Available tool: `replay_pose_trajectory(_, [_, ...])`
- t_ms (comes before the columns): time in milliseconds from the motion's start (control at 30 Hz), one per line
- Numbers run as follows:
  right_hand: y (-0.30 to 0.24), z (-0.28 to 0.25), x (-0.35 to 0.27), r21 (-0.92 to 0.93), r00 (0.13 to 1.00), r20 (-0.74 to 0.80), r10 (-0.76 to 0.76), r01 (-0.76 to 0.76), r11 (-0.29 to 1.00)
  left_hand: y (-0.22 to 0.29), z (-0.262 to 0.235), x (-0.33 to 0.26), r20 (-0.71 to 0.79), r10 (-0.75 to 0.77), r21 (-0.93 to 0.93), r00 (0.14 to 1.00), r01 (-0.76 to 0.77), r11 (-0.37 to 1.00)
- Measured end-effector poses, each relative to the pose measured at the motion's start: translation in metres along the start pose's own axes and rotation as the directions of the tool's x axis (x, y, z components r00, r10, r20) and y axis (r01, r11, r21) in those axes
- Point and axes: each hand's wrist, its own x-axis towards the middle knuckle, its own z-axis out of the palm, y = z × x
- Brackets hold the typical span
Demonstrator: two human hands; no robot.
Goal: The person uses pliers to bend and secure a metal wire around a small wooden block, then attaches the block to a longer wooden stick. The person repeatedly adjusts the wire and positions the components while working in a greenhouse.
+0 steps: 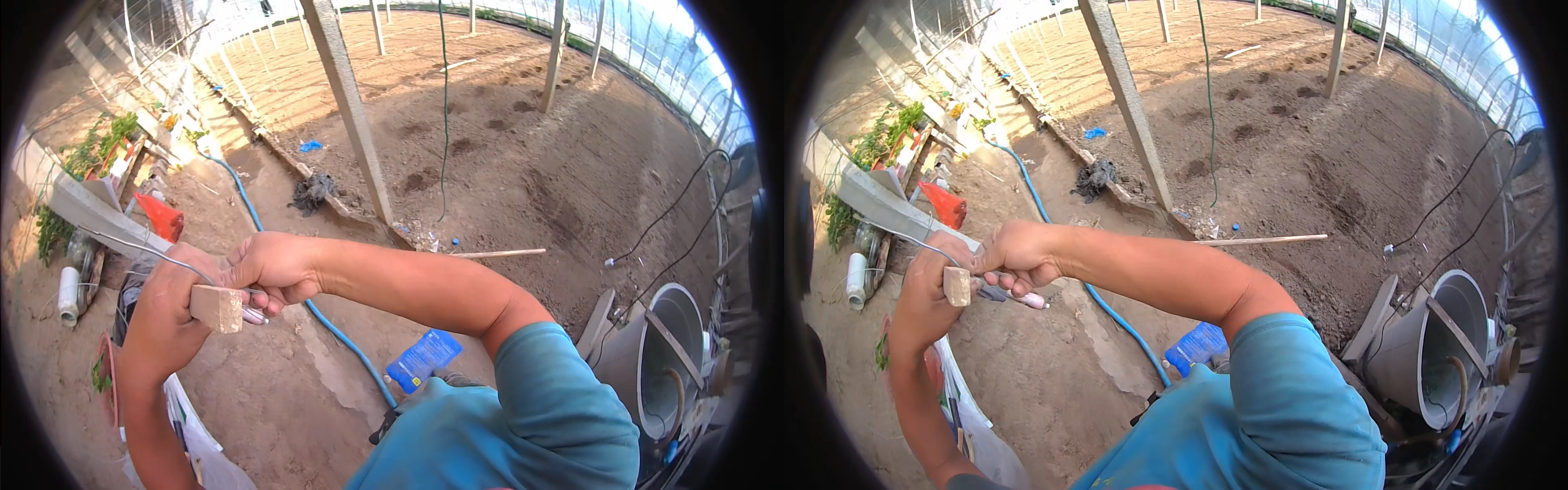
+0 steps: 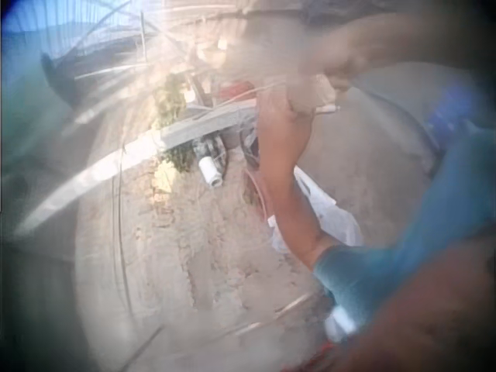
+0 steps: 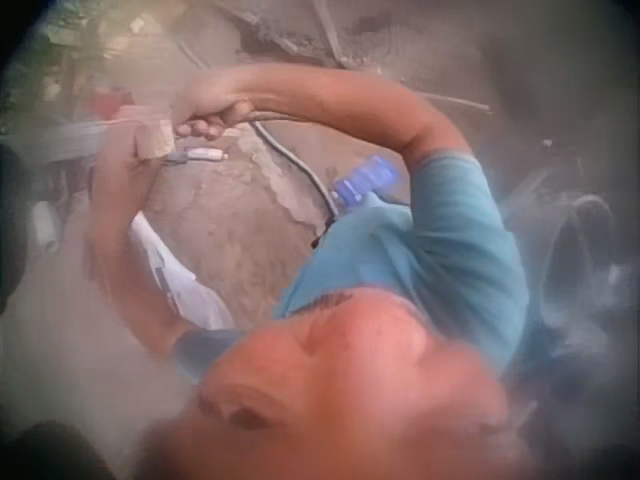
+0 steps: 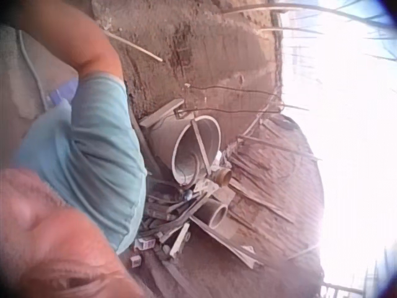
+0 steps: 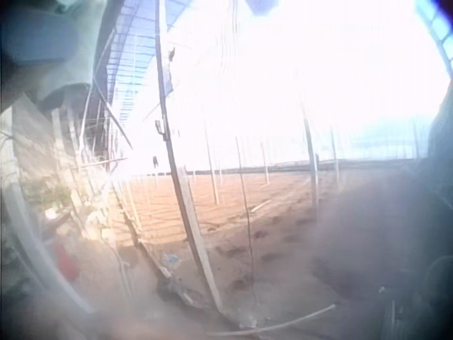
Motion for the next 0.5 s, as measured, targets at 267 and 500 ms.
replay_pose_trajectory(267, [0.006,-0.004,-0.062,-0.104,0.997,0.022,-0.077,0.079,0.992,-0.017,0.000,0.023,0.104,-0.155,-0.118,0.982,0.167,0.979])
replay_pose_trajectory(500, [-0.006,0.038,-0.086,-0.192,0.960,-0.159,-0.231,0.199,0.961,-0.030,-0.004,0.028,0.178,-0.159,-0.314,0.971,0.209,0.926])
